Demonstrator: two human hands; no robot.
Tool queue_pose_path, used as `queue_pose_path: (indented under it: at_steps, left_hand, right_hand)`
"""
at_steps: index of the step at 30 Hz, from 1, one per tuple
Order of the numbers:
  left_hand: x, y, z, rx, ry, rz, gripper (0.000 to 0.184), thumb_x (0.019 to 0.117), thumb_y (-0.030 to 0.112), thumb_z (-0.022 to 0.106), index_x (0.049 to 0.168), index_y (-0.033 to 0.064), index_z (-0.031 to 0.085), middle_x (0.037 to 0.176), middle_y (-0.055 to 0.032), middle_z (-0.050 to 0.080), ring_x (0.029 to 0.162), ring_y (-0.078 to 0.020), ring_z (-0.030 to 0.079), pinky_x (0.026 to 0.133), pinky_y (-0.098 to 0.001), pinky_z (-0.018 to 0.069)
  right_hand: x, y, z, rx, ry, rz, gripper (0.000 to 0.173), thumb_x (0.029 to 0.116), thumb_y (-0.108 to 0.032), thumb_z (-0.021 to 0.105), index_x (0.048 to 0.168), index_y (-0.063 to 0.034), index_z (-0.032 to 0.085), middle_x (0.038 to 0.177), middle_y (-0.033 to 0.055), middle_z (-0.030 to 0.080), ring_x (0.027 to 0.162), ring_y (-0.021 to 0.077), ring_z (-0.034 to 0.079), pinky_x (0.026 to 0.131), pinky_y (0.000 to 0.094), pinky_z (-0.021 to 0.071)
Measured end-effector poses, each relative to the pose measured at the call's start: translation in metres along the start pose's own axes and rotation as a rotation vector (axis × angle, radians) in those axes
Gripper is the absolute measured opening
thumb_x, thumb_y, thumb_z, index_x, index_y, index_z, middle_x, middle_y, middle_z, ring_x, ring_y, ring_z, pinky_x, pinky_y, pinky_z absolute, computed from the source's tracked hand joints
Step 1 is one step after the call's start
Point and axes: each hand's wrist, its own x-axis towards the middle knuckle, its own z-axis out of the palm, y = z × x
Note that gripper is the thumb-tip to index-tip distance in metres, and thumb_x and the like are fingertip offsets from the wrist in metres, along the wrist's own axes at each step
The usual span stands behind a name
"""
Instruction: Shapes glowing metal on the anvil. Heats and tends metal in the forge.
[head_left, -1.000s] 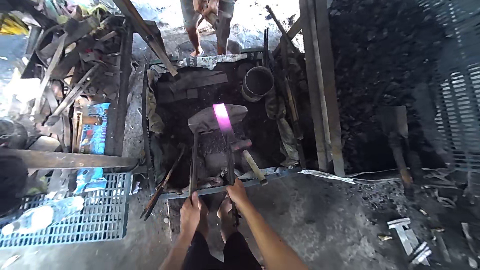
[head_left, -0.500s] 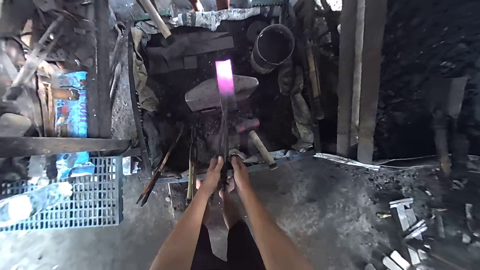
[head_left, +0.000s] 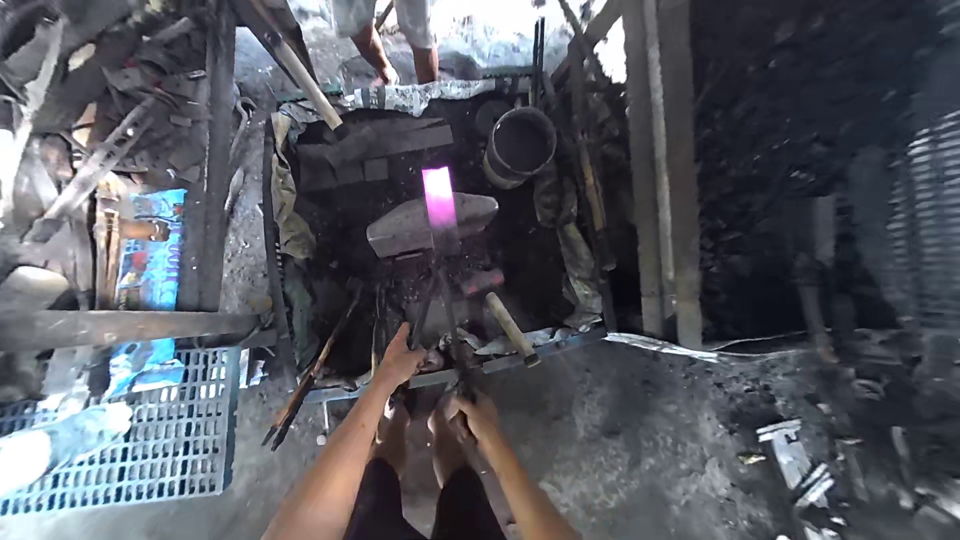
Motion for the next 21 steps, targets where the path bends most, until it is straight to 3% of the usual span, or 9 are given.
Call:
queue_pose_path:
  at_steps: [3, 6, 8, 9, 11, 13, 15, 18, 21]
  left_hand:
    - [-0.005, 0.000, 0.003, 0.005, 0.001, -0.002, 0.059, 0.0976, 0.017, 0.068, 0.149, 0.0103, 0.040, 0.117, -0.0189, 0.066, 0.083, -0.0256, 0.071, 0.075, -0.0443, 0.0616]
    - [-0.006, 0.006, 0.019, -0.036, 0.027, -0.021, 0.065, 0.1004, 0.019, 0.066, 0.155, 0.0092, 0.032, 0.129, -0.0238, 0.061, 0.099, -0.0314, 0.070, 0.086, -0.0493, 0.0595]
    - [-0.003, 0.013, 0.030, -0.052, 0.057, -0.095, 0.075, 0.1021, 0.022, 0.062, 0.160, 0.0092, 0.016, 0.136, -0.0264, 0.058, 0.108, -0.0342, 0.069, 0.093, -0.0519, 0.0574]
    - [0.000, 0.015, 0.037, -0.051, 0.091, -0.137, 0.073, 0.1031, 0.024, 0.060, 0.159, 0.0079, 0.017, 0.132, -0.0260, 0.059, 0.105, -0.0336, 0.070, 0.092, -0.0517, 0.0575]
    - [0.002, 0.013, 0.054, -0.026, 0.163, -0.175, 0.054, 0.1037, 0.032, 0.058, 0.144, -0.0007, 0.043, 0.120, -0.0256, 0.065, 0.101, -0.0355, 0.069, 0.090, -0.0542, 0.0566]
    - [-0.005, 0.021, 0.065, -0.029, 0.182, -0.180, 0.047, 0.1043, 0.040, 0.058, 0.122, -0.0039, 0.060, 0.102, -0.0213, 0.066, 0.088, -0.0319, 0.067, 0.082, -0.0517, 0.0557]
    - [-0.015, 0.031, 0.077, -0.051, 0.182, -0.223, 0.050, 0.1035, 0.045, 0.059, 0.115, -0.0033, 0.062, 0.091, -0.0165, 0.063, 0.076, -0.0267, 0.063, 0.073, -0.0473, 0.0551]
    - [-0.023, 0.034, 0.099, -0.034, 0.216, -0.300, 0.050, 0.1016, 0.046, 0.062, 0.107, -0.0028, 0.064, 0.086, -0.0152, 0.063, 0.073, -0.0257, 0.062, 0.072, -0.0470, 0.0541]
    - [-0.024, 0.045, 0.109, -0.020, 0.224, -0.321, 0.045, 0.1030, 0.042, 0.060, 0.109, -0.0029, 0.063, 0.089, -0.0157, 0.064, 0.075, -0.0255, 0.063, 0.074, -0.0464, 0.0541]
  right_hand:
    - [-0.067, -0.018, -0.062, -0.452, 0.204, -0.071, 0.040, 0.0999, -0.023, 0.066, 0.130, 0.0017, 0.059, 0.091, 0.0200, 0.069, 0.073, 0.0306, 0.069, 0.070, 0.0497, 0.0597]
    - [-0.130, -0.025, -0.111, -0.641, 0.386, -0.161, 0.047, 0.0984, -0.019, 0.069, 0.135, 0.0072, 0.055, 0.108, 0.0285, 0.068, 0.094, 0.0399, 0.069, 0.087, 0.0572, 0.0554]
    - [-0.142, -0.040, -0.141, -0.647, 0.381, -0.206, 0.061, 0.0958, -0.017, 0.072, 0.146, 0.0046, 0.044, 0.108, 0.0276, 0.067, 0.088, 0.0376, 0.069, 0.081, 0.0549, 0.0578]
    - [-0.136, -0.055, -0.154, -0.612, 0.331, -0.200, 0.067, 0.0966, -0.020, 0.071, 0.151, -0.0007, 0.037, 0.103, 0.0238, 0.067, 0.076, 0.0328, 0.069, 0.069, 0.0510, 0.0602]
    - [-0.115, -0.094, -0.170, -0.584, 0.263, -0.207, 0.054, 0.1013, -0.032, 0.065, 0.142, -0.0017, 0.048, 0.086, 0.0187, 0.063, 0.060, 0.0270, 0.061, 0.056, 0.0468, 0.0555]
    - [-0.084, -0.142, -0.177, -0.727, 0.260, -0.278, 0.046, 0.1030, -0.034, 0.062, 0.132, 0.0013, 0.058, 0.092, 0.0208, 0.066, 0.070, 0.0306, 0.065, 0.067, 0.0516, 0.0568]
    - [-0.048, -0.175, -0.183, -0.840, 0.242, -0.316, 0.048, 0.1016, -0.032, 0.064, 0.135, 0.0033, 0.057, 0.113, 0.0267, 0.067, 0.098, 0.0389, 0.069, 0.090, 0.0587, 0.0549]
    - [-0.012, -0.193, -0.193, -0.878, 0.143, -0.289, 0.052, 0.1007, -0.032, 0.066, 0.139, 0.0020, 0.055, 0.120, 0.0266, 0.066, 0.101, 0.0379, 0.068, 0.090, 0.0572, 0.0550]
    - [0.007, -0.199, -0.193, -0.829, 0.060, -0.237, 0.048, 0.1020, -0.030, 0.063, 0.140, -0.0017, 0.052, 0.102, 0.0223, 0.063, 0.067, 0.0289, 0.062, 0.062, 0.0482, 0.0556]
